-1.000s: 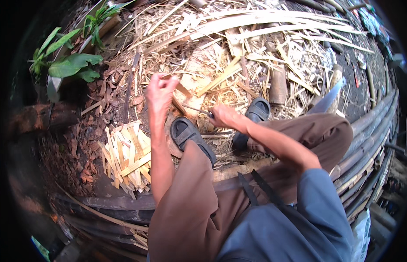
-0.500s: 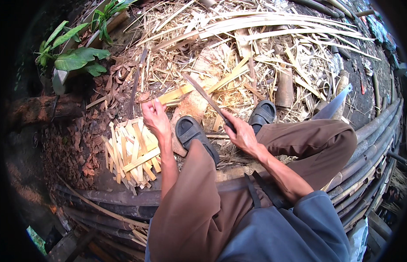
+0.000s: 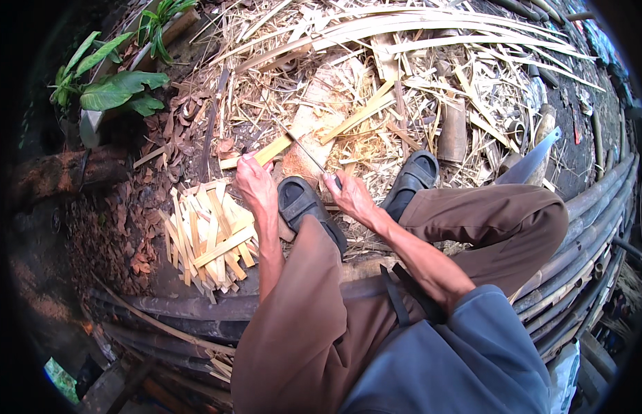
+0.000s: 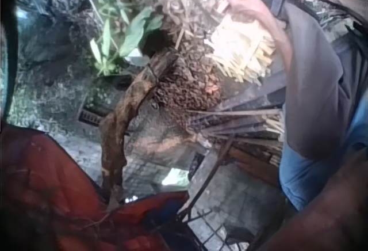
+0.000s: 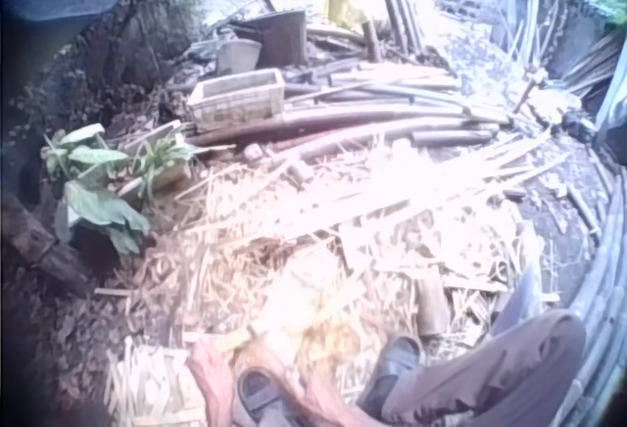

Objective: The person sits on the ground and uses a machete to split bamboo strips into thinner pieces. The person repeatedly positions the bamboo, strikes it with the machete, and collects the split pieces.

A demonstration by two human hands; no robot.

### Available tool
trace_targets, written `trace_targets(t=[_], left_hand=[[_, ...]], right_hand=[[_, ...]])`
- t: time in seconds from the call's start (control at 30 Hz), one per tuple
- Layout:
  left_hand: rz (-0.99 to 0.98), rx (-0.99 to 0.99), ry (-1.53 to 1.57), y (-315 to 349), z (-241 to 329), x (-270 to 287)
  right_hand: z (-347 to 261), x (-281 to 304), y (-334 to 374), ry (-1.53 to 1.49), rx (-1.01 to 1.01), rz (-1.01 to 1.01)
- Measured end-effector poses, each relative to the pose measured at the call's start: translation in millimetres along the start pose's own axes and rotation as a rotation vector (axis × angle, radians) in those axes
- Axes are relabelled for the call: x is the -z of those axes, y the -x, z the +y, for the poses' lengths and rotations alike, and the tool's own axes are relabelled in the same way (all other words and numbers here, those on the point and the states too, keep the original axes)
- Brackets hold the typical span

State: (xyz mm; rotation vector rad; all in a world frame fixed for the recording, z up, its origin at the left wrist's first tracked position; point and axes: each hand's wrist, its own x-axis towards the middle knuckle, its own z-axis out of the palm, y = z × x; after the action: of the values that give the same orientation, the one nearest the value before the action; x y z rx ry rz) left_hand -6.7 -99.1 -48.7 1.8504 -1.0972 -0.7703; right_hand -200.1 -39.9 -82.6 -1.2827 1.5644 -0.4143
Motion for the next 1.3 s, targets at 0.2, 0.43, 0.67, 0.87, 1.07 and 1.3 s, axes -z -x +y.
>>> trace_targets(t=[0.2, 0.43, 0.67, 0.87, 1.07, 1.3], left_hand=[[0.0, -0.031, -0.047, 5, 8, 14], [0.01, -0.056, -0.105, 5, 0, 2], [0.0, -0.033, -0.084, 2, 21, 14], [-0.014, 0.064, -0.019, -6, 14, 9], [-0.004, 0.0, 0.049, -4, 9, 5], [-0.022, -0.119, -0.144, -6, -12, 0]], right_hand=[[0, -17, -5, -0.048, 0.071, 0.004], [11, -7, -11, 0.079, 0.137, 0.029], [-11, 8, -2, 0.074, 0.249, -0.035], [-5, 3, -1, 0.135, 0.274, -0.031], [19, -6, -14, 0.079, 0.141, 0.012], [28, -1, -18, 0.103, 0.108, 0.042]])
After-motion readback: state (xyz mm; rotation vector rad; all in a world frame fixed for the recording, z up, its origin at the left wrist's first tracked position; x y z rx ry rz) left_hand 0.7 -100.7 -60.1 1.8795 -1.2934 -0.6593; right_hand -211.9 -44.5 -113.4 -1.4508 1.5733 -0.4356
